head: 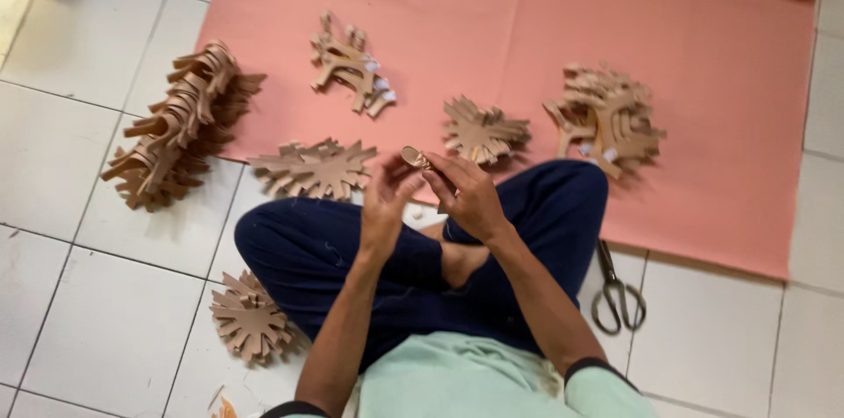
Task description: The person sits cross-legged on the floor and assembles sandal components by hand, folding and pressing small leather pieces onto star-shaped leather insoles one at a time. They place each finished piece onto a growing stack of completed parts beside them and reach for the next piece.
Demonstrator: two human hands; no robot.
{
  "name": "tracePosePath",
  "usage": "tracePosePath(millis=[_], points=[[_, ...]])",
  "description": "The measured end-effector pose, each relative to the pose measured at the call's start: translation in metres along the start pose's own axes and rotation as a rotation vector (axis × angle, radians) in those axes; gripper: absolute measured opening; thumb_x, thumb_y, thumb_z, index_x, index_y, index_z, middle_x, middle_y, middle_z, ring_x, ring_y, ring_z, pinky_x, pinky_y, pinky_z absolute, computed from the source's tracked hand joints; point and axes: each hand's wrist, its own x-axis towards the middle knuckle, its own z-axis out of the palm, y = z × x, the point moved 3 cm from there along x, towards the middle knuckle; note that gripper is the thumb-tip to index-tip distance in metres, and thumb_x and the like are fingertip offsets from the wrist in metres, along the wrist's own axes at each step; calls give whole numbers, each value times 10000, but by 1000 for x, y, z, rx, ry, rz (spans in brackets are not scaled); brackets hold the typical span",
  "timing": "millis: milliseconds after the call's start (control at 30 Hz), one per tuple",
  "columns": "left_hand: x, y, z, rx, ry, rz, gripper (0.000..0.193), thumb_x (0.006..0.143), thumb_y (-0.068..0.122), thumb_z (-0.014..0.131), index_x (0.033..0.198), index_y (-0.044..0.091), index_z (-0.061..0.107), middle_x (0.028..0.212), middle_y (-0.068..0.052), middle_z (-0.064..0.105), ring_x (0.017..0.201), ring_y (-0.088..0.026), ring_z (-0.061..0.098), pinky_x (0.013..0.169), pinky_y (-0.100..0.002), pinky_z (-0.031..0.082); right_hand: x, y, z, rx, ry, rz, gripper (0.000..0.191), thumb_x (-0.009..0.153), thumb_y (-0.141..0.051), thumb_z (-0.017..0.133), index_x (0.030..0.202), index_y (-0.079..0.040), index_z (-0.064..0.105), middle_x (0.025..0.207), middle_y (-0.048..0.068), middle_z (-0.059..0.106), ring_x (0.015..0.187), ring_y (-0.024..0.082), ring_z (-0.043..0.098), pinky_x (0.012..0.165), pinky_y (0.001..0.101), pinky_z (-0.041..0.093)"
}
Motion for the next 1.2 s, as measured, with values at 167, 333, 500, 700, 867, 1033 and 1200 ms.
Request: tracePosePath(millis=[167,333,500,700,867,1033,1200], points=[[-10,3,17,254,83,-20,165,988,61,703,1113,-46,691,1015,-91,739,922,-130,709,827,-271,595,-23,-11,-20,110,-35,67,415,938,-147,751,1318,-41,621,1102,140,718,932,267,737,786,352,605],[-20,8,38,231,45,-77,214,985,79,696,1152,-49,656,1040,-87,729,960,-119,709,837,-250,597,-35,-14,-29,245,49,134,325,993,-103,730,1291,-40,617,1089,104,724,935,211,765,779,316,626],[-22,20,61,160,10,-160,429,963,93,729,1332,-32,551,1061,-120,733,989,-143,672,841,-249,542,-45,1,-33,235,103,126,268,980,-84,719,1231,-6,668,1053,114,742,840,146,733,705,279,598],[28,-8,95,512,-326,113,530,935,174,762,1370,-22,531,1091,-133,737,1046,-174,729,918,-298,599,-72,42,-61,577,389,495,167,1021,-79,677,1161,-1,725,937,-23,696,788,12,573,677,173,484],[103,-75,108,973,-193,321,370,1015,193,679,1308,-13,586,1189,-231,664,1088,-348,671,888,-429,588,-106,45,-104,784,526,635,196,1005,-89,678,1149,32,735,763,-49,575,608,3,435,537,184,338],[124,-113,118,1387,-237,342,297,1035,243,620,1246,36,596,1220,-191,621,1193,-424,568,883,-504,534,-106,36,-118,786,507,624,189,982,-65,680,1142,20,732,753,-49,591,591,-2,426,514,183,314],[120,-100,115,1345,-258,473,186,952,169,649,1089,66,578,1117,-131,678,1208,-318,612,1032,-521,427,-93,49,-126,697,527,705,164,967,-83,698,1069,30,760,677,-78,538,544,-11,379,476,180,262]])
